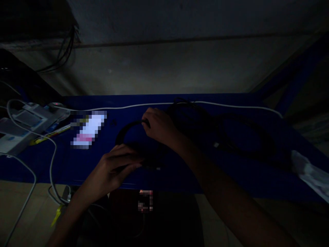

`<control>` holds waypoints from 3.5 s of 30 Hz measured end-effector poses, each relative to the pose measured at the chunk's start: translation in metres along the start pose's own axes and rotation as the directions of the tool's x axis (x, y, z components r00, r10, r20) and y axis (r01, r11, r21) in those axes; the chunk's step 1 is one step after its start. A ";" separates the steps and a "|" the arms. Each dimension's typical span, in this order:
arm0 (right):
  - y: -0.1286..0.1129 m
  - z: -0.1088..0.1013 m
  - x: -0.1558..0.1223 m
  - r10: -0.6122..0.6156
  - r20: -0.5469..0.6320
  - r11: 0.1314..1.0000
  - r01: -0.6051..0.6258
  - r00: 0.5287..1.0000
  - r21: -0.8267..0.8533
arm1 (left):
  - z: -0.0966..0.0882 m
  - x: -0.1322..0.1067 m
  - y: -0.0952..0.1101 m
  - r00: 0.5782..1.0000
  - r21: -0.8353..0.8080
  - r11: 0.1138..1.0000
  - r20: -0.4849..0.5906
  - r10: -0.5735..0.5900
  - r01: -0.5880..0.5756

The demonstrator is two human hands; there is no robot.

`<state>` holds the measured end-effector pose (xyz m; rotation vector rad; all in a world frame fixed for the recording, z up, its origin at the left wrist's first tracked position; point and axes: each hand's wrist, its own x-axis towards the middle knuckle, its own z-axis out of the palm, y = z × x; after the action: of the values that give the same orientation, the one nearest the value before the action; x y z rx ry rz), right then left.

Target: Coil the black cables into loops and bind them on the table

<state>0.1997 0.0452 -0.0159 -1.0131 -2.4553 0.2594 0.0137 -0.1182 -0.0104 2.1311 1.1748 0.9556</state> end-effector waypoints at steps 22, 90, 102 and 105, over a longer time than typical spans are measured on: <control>-0.002 -0.006 -0.002 -0.047 0.069 0.990 0.056 0.996 -0.127 | 0.001 0.000 0.000 1.000 -0.011 1.000 -0.013 -0.013 0.013; -0.086 -0.002 -0.122 0.102 -0.164 0.945 -0.044 0.981 0.324 | 0.001 -0.004 -0.003 0.984 -0.156 0.984 -0.141 -0.112 0.090; -0.085 0.000 -0.125 0.089 -0.126 0.962 -0.053 0.988 0.270 | 0.001 -0.007 0.002 0.998 -0.030 0.998 -0.041 -0.054 0.053; -0.084 -0.003 -0.126 0.054 -0.128 0.965 -0.018 0.990 0.262 | 0.002 -0.010 0.000 0.999 0.076 0.997 -0.039 0.020 -0.017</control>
<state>0.2273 -0.1037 -0.0286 -0.9296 -2.2136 0.4961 0.0121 -0.1271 -0.0150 2.1947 1.2312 0.9806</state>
